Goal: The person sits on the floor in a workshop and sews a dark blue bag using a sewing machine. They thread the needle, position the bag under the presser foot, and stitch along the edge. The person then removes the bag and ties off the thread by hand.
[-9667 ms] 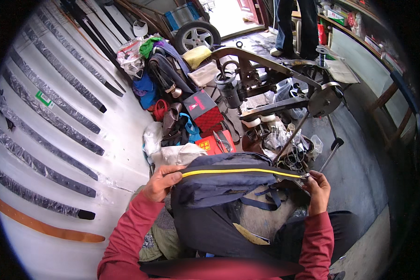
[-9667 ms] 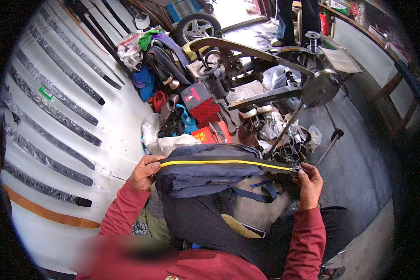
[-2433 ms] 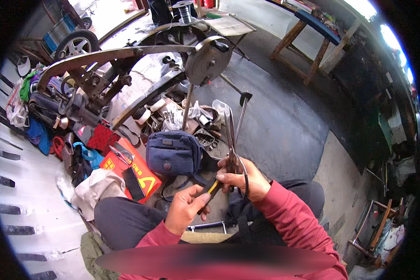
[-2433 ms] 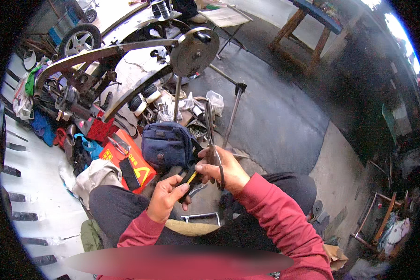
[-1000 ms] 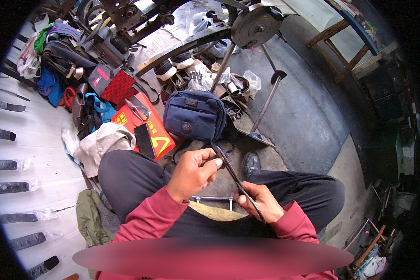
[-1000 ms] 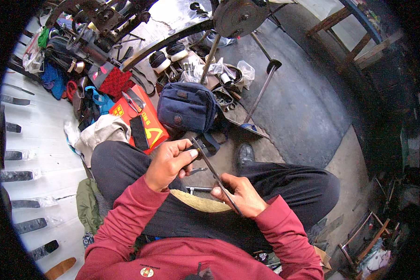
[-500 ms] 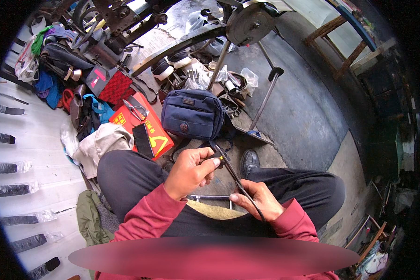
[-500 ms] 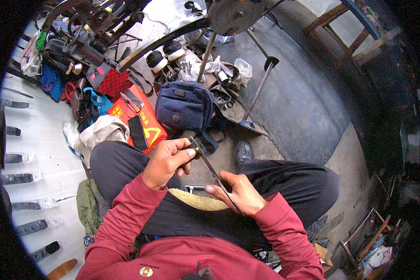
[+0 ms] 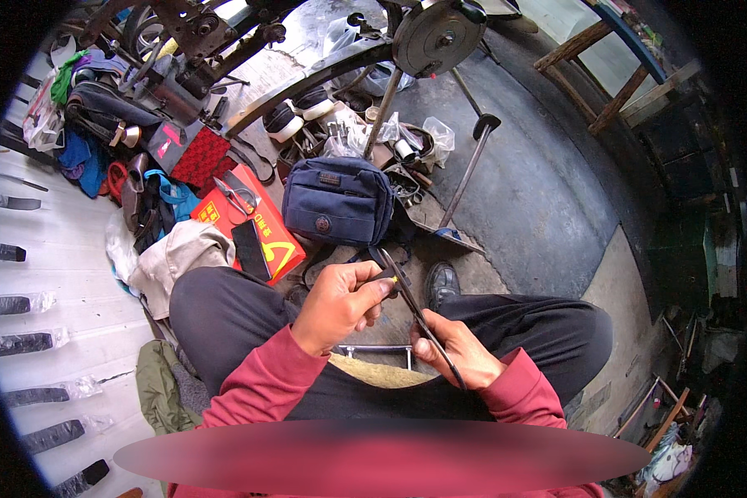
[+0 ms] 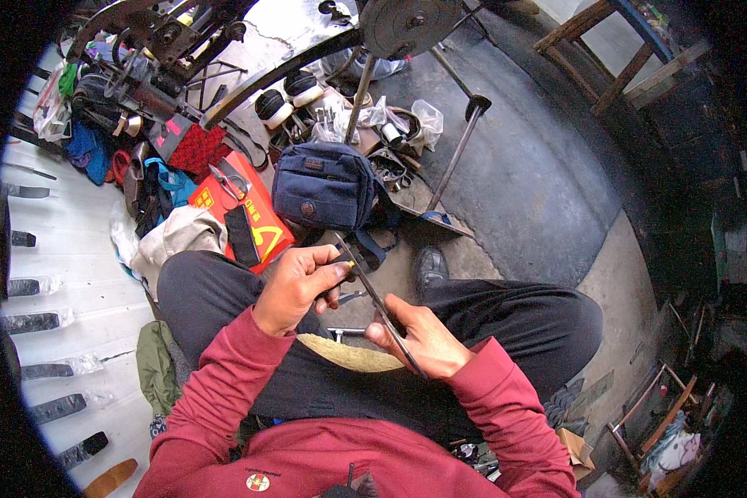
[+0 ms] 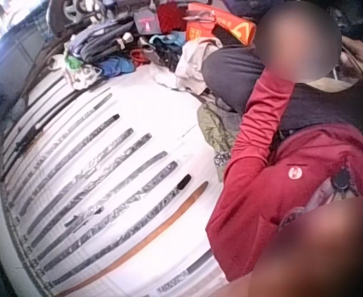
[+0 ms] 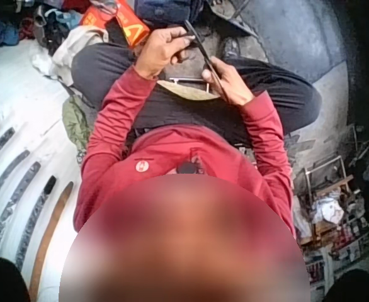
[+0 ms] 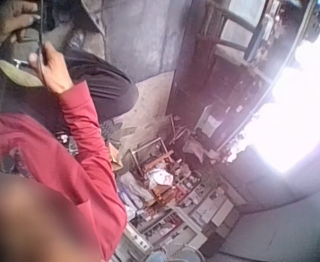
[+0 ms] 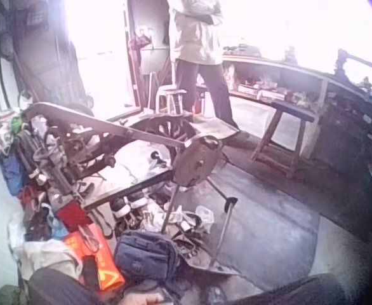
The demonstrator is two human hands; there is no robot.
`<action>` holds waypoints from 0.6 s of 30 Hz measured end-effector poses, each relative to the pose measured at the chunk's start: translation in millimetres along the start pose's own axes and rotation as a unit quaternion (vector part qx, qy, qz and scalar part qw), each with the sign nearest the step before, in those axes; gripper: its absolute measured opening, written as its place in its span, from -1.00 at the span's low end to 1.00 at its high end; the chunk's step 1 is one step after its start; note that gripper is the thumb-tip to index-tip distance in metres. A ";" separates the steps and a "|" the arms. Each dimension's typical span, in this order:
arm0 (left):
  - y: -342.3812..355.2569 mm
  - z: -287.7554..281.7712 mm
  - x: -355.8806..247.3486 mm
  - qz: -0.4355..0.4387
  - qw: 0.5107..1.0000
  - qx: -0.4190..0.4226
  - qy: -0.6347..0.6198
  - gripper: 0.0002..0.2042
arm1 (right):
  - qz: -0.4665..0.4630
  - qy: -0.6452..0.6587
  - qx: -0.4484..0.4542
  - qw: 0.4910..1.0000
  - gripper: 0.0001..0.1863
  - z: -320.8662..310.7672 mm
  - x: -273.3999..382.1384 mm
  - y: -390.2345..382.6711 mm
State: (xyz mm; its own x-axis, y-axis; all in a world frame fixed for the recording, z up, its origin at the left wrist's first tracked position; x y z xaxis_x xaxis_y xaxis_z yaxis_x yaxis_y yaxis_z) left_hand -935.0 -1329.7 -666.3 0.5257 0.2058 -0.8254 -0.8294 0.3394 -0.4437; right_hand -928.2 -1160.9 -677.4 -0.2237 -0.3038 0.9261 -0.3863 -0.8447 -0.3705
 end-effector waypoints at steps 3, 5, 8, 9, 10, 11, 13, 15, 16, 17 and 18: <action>1.4 -1.0 2.4 -0.002 1.000 0.008 -0.003 -0.83 | 0.032 -0.020 -0.022 0.999 -0.44 -3.5 1.2 -1.2; 2.1 -0.7 2.7 0.004 1.000 0.012 0.005 -0.84 | 0.031 -0.039 -0.031 0.998 -0.51 -4.7 7.8 -2.5; 2.5 0.5 3.5 0.004 1.000 0.018 0.002 -0.84 | 0.069 -0.058 -0.028 0.996 -0.59 -5.1 9.0 -4.1; 2.9 1.2 3.6 0.004 1.000 0.020 -0.001 -0.84 | 0.085 -0.061 -0.025 0.994 -0.61 -5.2 7.6 -4.3; 3.0 1.4 4.0 0.001 1.000 0.018 -0.002 -0.84 | 0.087 -0.063 -0.023 0.994 -0.61 -5.5 7.6 -4.3; 2.9 1.7 4.3 -0.001 1.000 0.017 -0.003 -0.84 | 0.089 -0.066 -0.021 0.994 -0.61 -5.3 7.0 -4.3; 3.0 1.7 3.0 0.003 1.000 0.016 -0.003 -0.84 | 0.070 -0.062 -0.024 0.995 -0.59 -5.1 7.8 -3.5; 3.0 1.9 0.1 0.017 1.000 0.017 -0.004 -0.84 | 0.030 -0.047 -0.034 0.998 -0.55 -4.4 11.0 -2.9; 2.8 0.6 -0.2 0.017 1.000 0.008 -0.004 -0.84 | 0.009 -0.018 -0.028 0.999 -0.52 -2.3 11.7 -2.0; 2.6 -0.4 -0.7 0.019 1.000 0.001 -0.005 -0.84 | -0.013 0.011 -0.022 1.000 -0.48 -0.3 12.7 -0.9; 2.3 -1.5 -1.2 0.020 1.000 -0.007 -0.006 -0.84 | -0.035 0.041 -0.015 0.998 -0.44 1.0 14.0 -0.3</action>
State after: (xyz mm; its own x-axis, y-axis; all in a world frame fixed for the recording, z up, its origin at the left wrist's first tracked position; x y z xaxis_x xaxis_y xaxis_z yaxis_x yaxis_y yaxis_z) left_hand -937.8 -1330.6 -666.8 0.4937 0.2296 -0.8388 -0.8525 0.3183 -0.4146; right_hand -930.3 -1165.3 -664.2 -0.2671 -0.2075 0.9411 -0.4304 -0.8480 -0.3091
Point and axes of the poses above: each hand's wrist, its own y-axis towards the middle knuckle, its own z-axis out of the palm, x = y × z, the point moved 8 cm from there along y, towards the middle knuckle, and after that the axes turned 12 degrees about x, right-handed, at the moved point
